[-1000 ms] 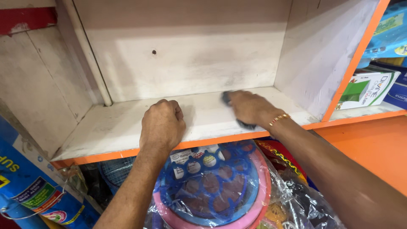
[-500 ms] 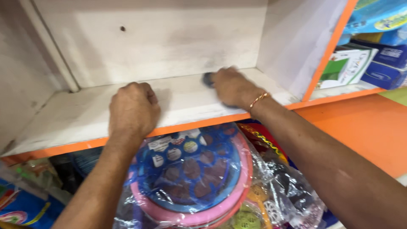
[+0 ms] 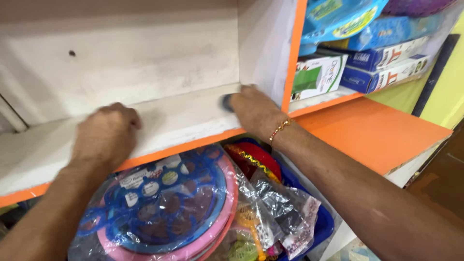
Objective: The person wipes the interior surfaces of a white wooden shelf with orange trim using a dark cloth. They clean the bottom surface, back panel, and side walls of the shelf compartment, moving the cloth back and forth to remove dust or dirt.
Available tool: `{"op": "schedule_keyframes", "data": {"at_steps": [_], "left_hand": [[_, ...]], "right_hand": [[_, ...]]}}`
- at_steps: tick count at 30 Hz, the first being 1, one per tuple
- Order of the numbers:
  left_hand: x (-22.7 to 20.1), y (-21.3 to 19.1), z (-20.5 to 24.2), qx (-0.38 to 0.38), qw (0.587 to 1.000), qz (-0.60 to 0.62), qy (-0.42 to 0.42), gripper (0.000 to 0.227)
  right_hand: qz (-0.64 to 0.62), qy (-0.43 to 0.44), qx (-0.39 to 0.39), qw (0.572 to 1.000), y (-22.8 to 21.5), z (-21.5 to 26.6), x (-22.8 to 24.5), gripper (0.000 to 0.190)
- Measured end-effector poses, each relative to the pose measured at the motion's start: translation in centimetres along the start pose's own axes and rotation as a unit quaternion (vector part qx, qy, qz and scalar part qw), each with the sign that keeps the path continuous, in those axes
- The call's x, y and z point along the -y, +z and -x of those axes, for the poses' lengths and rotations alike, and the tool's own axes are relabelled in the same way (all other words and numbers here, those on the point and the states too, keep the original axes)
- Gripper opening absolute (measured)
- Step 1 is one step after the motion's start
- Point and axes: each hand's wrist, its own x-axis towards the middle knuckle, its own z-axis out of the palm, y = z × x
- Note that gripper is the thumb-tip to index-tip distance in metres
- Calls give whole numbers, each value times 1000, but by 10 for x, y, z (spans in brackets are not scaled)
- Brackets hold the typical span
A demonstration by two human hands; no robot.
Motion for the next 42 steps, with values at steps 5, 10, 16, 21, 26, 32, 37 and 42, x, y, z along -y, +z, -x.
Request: {"op": "schedule_keyframes", "data": {"at_steps": [5, 10, 16, 21, 26, 32, 37, 42], "left_hand": [[-48, 24, -22, 33, 986, 157, 52, 22], [-62, 42, -22, 1, 984, 179, 18, 23], [-65, 35, -22, 9, 982, 189, -30, 23], [-66, 37, -20, 21, 983, 181, -32, 24], [-65, 35, -17, 22, 982, 185, -37, 25], [-66, 38, -17, 13, 983, 182, -32, 24], [-68, 32, -19, 22, 982, 183, -45, 25], [-70, 31, -19, 50, 984, 164, -51, 25]], "right_hand": [[58, 86, 57, 993, -3, 1, 2, 34], [-75, -72, 38, 994, 3, 13, 7, 31], [96, 77, 21, 992, 1, 19, 2, 30], [-192, -101, 25, 976, 3, 24, 12, 31], [82, 73, -18, 994, -3, 29, 4, 25], [-16, 32, -10, 999, 4, 28, -20, 30], [90, 79, -2, 993, -7, 23, -10, 26], [-184, -103, 23, 977, -14, 23, 2, 38]]}}
